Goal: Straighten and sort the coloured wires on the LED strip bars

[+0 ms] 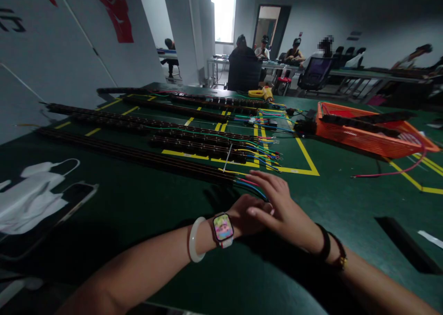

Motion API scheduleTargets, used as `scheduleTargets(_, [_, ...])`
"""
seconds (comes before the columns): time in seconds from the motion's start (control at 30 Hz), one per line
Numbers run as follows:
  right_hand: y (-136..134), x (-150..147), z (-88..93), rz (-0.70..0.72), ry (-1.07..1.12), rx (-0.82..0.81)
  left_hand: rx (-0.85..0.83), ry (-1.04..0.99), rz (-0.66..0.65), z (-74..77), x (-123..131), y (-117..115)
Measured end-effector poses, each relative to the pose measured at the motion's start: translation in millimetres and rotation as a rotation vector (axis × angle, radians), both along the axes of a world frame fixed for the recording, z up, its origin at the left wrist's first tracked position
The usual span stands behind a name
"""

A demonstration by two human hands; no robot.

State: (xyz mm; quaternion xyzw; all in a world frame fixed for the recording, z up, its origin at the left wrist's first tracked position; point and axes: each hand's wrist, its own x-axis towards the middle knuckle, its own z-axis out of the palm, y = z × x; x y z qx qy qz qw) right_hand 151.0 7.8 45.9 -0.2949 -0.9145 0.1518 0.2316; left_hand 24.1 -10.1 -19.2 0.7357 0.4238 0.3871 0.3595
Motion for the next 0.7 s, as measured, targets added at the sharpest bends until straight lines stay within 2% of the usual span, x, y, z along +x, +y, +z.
scheduleTargets(0.07, [27.9, 11.8, 1.7, -0.029, 0.041, -0.055, 0.037, 0.21, -0.065, 5.1, -1.2, 2.2])
scheduleTargets(0.13, [54.1, 22.0, -4.6, -0.046, 0.04, -0.162, 0.093, 0.38, -0.094, 11.1, -3.2, -0.3])
scheduleTargets(0.23, [80.1, 31.6, -22.9, -0.061, -0.012, -0.244, 0.074, 0.414, -0.115, 18.5, -6.8, -5.8])
scheduleTargets(0.3, [86.5, 34.1, -34.4, -0.049, -0.044, -0.282, -0.046, 0.291, -0.15, 19.8, -9.0, -6.8])
scheduleTargets(0.37, [86.5, 34.8, -41.7, -0.034, -0.053, -0.302, -0.237, 0.138, -0.176, 17.9, -10.6, -4.7])
scheduleTargets(0.5, [78.6, 34.4, -46.4, -0.003, -0.066, -0.279, -0.593, -0.158, -0.172, 10.1, -11.5, 4.3])
scheduleTargets(0.57, [73.4, 33.4, -48.2, -0.005, -0.088, -0.22, -0.678, -0.288, -0.152, 7.1, -11.5, 8.6])
scheduleTargets(0.7, [62.3, 27.8, -55.3, -0.033, -0.083, -0.14, -0.747, -0.481, -0.113, 1.8, -12.0, 13.8])
